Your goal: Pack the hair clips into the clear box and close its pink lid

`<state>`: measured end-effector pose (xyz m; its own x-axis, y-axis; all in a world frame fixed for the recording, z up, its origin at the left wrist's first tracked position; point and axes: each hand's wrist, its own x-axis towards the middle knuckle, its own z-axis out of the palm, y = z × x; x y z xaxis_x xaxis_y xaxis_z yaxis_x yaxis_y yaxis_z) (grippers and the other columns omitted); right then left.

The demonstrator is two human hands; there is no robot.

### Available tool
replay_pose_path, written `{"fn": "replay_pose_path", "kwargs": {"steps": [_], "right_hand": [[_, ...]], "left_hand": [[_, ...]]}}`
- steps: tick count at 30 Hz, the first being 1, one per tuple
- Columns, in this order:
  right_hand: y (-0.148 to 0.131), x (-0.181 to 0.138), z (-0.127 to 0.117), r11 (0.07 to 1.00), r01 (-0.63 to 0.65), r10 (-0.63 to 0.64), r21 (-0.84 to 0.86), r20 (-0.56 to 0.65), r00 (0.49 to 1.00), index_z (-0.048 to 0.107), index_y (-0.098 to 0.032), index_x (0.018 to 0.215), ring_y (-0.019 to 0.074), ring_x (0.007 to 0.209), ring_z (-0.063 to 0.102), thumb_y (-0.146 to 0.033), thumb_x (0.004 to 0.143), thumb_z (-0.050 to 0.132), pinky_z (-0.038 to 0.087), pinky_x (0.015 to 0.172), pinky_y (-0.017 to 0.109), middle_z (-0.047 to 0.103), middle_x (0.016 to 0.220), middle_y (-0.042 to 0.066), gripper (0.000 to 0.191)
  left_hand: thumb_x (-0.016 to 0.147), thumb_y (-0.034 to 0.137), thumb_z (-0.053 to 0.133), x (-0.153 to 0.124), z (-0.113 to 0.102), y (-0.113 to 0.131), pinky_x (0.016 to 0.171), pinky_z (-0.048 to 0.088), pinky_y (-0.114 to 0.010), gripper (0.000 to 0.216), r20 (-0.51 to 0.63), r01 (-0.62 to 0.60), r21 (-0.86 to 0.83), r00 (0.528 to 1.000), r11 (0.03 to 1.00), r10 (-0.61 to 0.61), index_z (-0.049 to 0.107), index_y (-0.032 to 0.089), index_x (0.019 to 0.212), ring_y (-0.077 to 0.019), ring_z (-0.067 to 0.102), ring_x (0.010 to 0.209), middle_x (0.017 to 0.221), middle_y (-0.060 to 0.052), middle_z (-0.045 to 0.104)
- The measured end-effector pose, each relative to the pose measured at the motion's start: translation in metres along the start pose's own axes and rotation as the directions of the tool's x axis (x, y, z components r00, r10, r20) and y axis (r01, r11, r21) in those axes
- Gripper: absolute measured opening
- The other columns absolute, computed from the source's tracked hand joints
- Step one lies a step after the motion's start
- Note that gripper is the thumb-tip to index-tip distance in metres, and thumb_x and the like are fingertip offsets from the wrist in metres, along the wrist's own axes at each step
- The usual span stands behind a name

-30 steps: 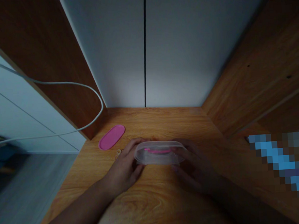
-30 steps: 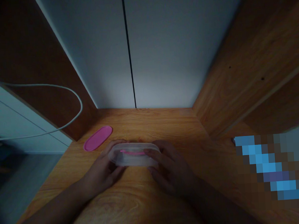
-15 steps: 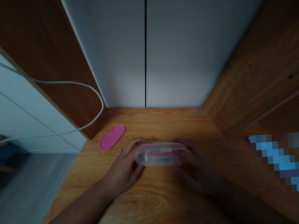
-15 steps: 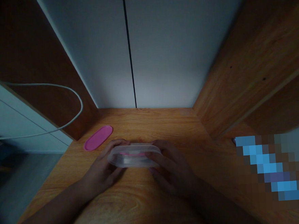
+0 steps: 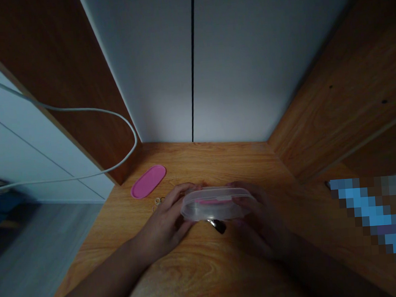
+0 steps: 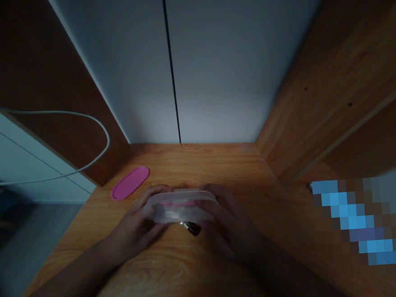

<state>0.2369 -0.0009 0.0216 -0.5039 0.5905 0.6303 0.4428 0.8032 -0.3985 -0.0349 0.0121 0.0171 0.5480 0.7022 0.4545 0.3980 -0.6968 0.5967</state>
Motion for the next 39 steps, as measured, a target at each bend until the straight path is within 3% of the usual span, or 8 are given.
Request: {"fn": "replay_pose_path", "kwargs": {"steps": [4,12,18,22,26,29,34,39], "right_hand": [[0.002,-0.002,0.000,0.999,-0.045,0.045,0.014,-0.003,0.999,0.034,-0.031,0.145,0.0317,0.128,0.047,-0.010,0.087,0.055,0.050,0.100,0.048,0.042,0.139,0.012,0.065],[0.000,-0.002,0.000,0.997,0.009,-0.006,0.071,-0.034,0.999,0.036,-0.027,0.144,0.0317,0.127,0.045,-0.005,0.084,0.055,0.048,0.099,0.048,0.042,0.139,0.013,0.067],[0.000,-0.001,0.001,0.998,0.040,-0.036,0.058,-0.060,0.998,0.035,-0.027,0.144,0.0317,0.130,0.044,-0.002,0.083,0.054,0.046,0.102,0.051,0.042,0.141,0.013,0.068],[0.002,-0.001,0.002,0.999,0.013,-0.010,0.034,-0.077,0.997,0.037,-0.032,0.141,0.0318,0.131,0.045,-0.003,0.086,0.055,0.047,0.101,0.053,0.040,0.143,0.011,0.065],[0.005,0.002,0.002,0.999,-0.028,0.030,0.020,-0.119,0.992,0.031,-0.036,0.146,0.0303,0.129,0.046,-0.006,0.091,0.052,0.048,0.099,0.055,0.042,0.144,0.011,0.067],[0.008,0.004,0.003,0.998,-0.059,0.059,0.003,-0.163,0.985,0.029,-0.034,0.150,0.0293,0.130,0.044,-0.009,0.092,0.051,0.047,0.101,0.053,0.043,0.142,0.012,0.067],[0.009,0.002,0.006,0.990,-0.140,0.140,0.013,-0.021,0.990,0.034,-0.027,0.148,0.0285,0.132,0.044,-0.021,0.089,0.064,0.044,0.109,0.049,0.046,0.142,0.013,0.066],[0.011,0.001,0.011,0.982,-0.181,0.182,-0.046,-0.001,0.983,0.043,-0.028,0.141,0.0244,0.126,0.050,-0.018,0.092,0.060,0.049,0.105,0.044,0.050,0.138,0.011,0.052]], "left_hand": [[0.092,0.016,0.058,0.000,-0.001,0.001,0.107,0.046,-0.043,0.046,0.004,0.007,-0.014,1.000,1.000,-0.007,0.046,0.026,0.136,-0.0258,0.050,0.128,0.137,-0.012,0.048],[0.088,0.010,0.059,-0.003,0.001,-0.002,0.107,0.047,-0.044,0.049,0.005,-0.046,-0.019,0.999,0.999,0.046,0.047,0.025,0.133,-0.0269,0.048,0.129,0.138,-0.012,0.046],[0.087,0.005,0.057,-0.002,0.001,0.000,0.110,0.046,-0.044,0.058,-0.075,-0.086,-0.013,0.994,0.996,0.085,0.043,0.026,0.140,-0.0269,0.045,0.134,0.143,-0.013,0.040],[0.088,0.011,0.062,0.000,-0.001,0.003,0.110,0.046,-0.045,0.061,-0.102,-0.070,0.006,0.992,0.998,0.070,0.041,0.027,0.143,-0.0285,0.042,0.137,0.147,-0.013,0.036],[0.087,0.024,0.069,-0.001,-0.003,0.003,0.110,0.046,-0.047,0.058,-0.091,-0.012,0.057,0.996,0.998,0.017,0.044,0.027,0.139,-0.0302,0.045,0.135,0.144,-0.013,0.043],[0.085,0.035,0.072,-0.002,-0.002,-0.001,0.109,0.046,-0.052,0.062,-0.092,0.102,0.093,0.991,0.990,-0.093,0.044,0.024,0.139,-0.0316,0.050,0.131,0.139,-0.014,0.053],[0.085,0.042,0.070,0.000,-0.001,-0.004,0.100,0.051,-0.054,0.062,-0.077,0.309,0.070,0.950,0.948,-0.304,0.045,0.019,0.137,-0.0320,0.061,0.121,0.132,-0.016,0.062],[0.092,0.042,0.061,0.003,-0.002,-0.002,0.105,0.048,-0.052,0.049,-0.051,0.317,0.097,0.948,0.943,-0.314,0.051,0.020,0.135,-0.0295,0.058,0.125,0.136,-0.012,0.061]]}}
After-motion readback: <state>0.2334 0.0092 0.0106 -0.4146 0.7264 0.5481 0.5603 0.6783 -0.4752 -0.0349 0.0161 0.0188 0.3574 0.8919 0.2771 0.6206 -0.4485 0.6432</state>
